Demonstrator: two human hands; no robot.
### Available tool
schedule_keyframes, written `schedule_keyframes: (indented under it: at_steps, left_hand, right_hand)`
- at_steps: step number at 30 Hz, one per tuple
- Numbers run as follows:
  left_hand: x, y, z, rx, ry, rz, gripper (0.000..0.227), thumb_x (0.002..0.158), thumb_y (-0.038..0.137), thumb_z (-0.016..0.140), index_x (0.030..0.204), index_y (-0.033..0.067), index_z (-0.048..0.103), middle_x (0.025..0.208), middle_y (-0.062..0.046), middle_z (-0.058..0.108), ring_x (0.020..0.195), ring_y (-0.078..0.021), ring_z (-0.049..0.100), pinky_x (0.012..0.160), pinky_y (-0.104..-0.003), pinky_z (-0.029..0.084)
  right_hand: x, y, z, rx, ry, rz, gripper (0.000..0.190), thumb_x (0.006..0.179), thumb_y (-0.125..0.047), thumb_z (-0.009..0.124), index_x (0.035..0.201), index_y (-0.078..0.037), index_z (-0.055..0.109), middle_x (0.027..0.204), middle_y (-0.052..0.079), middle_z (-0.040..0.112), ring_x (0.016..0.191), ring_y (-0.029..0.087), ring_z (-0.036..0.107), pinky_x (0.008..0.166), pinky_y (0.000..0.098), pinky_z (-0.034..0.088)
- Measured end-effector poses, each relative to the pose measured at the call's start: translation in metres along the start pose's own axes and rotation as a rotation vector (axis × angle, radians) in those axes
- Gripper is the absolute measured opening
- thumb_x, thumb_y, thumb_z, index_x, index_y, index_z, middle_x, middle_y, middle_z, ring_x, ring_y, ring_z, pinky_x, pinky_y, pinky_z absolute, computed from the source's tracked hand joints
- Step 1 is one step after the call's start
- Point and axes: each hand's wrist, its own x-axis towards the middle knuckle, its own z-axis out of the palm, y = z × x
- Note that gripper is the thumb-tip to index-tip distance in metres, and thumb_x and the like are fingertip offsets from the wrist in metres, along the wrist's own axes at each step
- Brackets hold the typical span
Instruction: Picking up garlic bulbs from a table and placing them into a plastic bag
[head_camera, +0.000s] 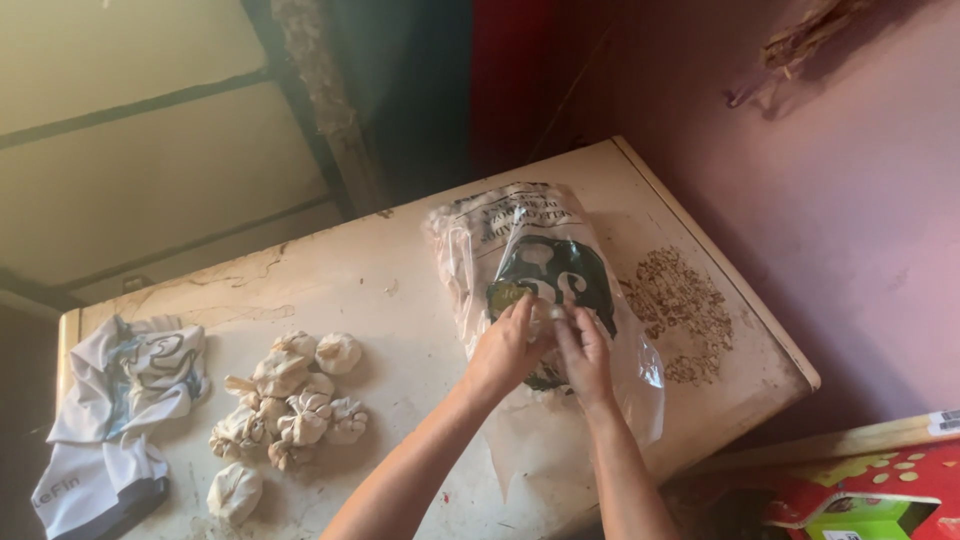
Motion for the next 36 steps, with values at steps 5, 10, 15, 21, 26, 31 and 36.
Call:
schedule_keyframes:
  at_steps: [5, 10, 15, 21, 26, 31, 36]
  left_hand:
    - [0.016, -0.033, 0.013, 0.275, -0.038, 0.046, 0.063, 0.079, 0.029, 0.081, 0.133, 0.0126, 0.054, 0.107, -0.014, 0.068, 0.089, -0.0399, 0.071, 0.072, -0.05, 0.06]
    - [0.012, -0.008, -0.005, 0.464, -0.021, 0.097, 0.065, 0.072, 0.038, 0.086, 0.127, 0.0162, 0.06, 0.109, -0.008, 0.068, 0.092, -0.032, 0.067, 0.073, -0.041, 0.058]
    - [-0.001, -0.007, -0.022, 0.158, 0.092, 0.215, 0.063, 0.067, 0.053, 0.081, 0.113, 0.0165, 0.057, 0.097, -0.008, 0.065, 0.084, -0.0342, 0.068, 0.074, -0.043, 0.054]
    - [-0.052, 0.018, -0.08, -0.006, 0.179, 0.004, 0.076, 0.067, 0.052, 0.083, 0.123, 0.0106, 0.054, 0.108, -0.007, 0.065, 0.093, -0.0297, 0.062, 0.083, -0.041, 0.047]
    - [-0.111, 0.001, -0.156, 0.183, 0.294, -0.124, 0.072, 0.065, 0.045, 0.092, 0.117, 0.0084, 0.058, 0.104, -0.012, 0.07, 0.09, -0.0296, 0.064, 0.084, -0.044, 0.048]
    - [-0.203, -0.032, -0.204, 0.466, 0.461, -0.275, 0.076, 0.065, 0.042, 0.096, 0.123, 0.0094, 0.06, 0.12, -0.014, 0.071, 0.114, -0.0315, 0.066, 0.099, -0.049, 0.048]
    - [-0.294, -0.063, -0.211, 0.675, 0.541, -0.474, 0.076, 0.063, 0.04, 0.095, 0.123, 0.0177, 0.056, 0.122, -0.005, 0.068, 0.12, -0.0322, 0.058, 0.1, -0.045, 0.041]
  right_hand:
    - [0.003, 0.025, -0.002, -0.043, 0.048, -0.138, 0.045, 0.09, -0.004, 0.076, 0.132, -0.003, 0.06, 0.128, 0.016, 0.069, 0.114, 0.022, 0.067, 0.098, 0.039, 0.056]
    - [0.005, 0.043, -0.007, 0.018, 0.09, -0.112, 0.048, 0.083, -0.01, 0.086, 0.126, -0.006, 0.065, 0.111, 0.009, 0.074, 0.097, 0.018, 0.074, 0.09, 0.0367, 0.06]
    - [-0.002, 0.002, -0.017, -0.22, -0.038, -0.432, 0.042, 0.093, -0.017, 0.073, 0.131, 0.0, 0.068, 0.12, 0.022, 0.07, 0.117, 0.038, 0.065, 0.102, 0.0487, 0.049]
    - [-0.026, -0.01, -0.025, 0.096, -0.226, -0.195, 0.043, 0.106, -0.021, 0.053, 0.139, 0.007, 0.057, 0.129, 0.018, 0.066, 0.105, 0.025, 0.07, 0.091, 0.0319, 0.058]
    - [-0.031, 0.024, -0.031, 0.225, -0.172, -0.133, 0.042, 0.108, -0.017, 0.056, 0.136, 0.014, 0.053, 0.129, 0.025, 0.061, 0.103, 0.032, 0.068, 0.092, 0.0355, 0.059]
    - [-0.042, 0.017, -0.03, 0.113, -0.21, -0.159, 0.036, 0.111, -0.014, 0.054, 0.133, 0.015, 0.052, 0.135, 0.027, 0.058, 0.103, 0.033, 0.066, 0.091, 0.039, 0.058]
    - [-0.052, -0.001, -0.019, 0.02, -0.225, -0.105, 0.03, 0.114, -0.008, 0.056, 0.135, 0.012, 0.057, 0.117, 0.026, 0.064, 0.103, 0.03, 0.066, 0.094, 0.039, 0.059]
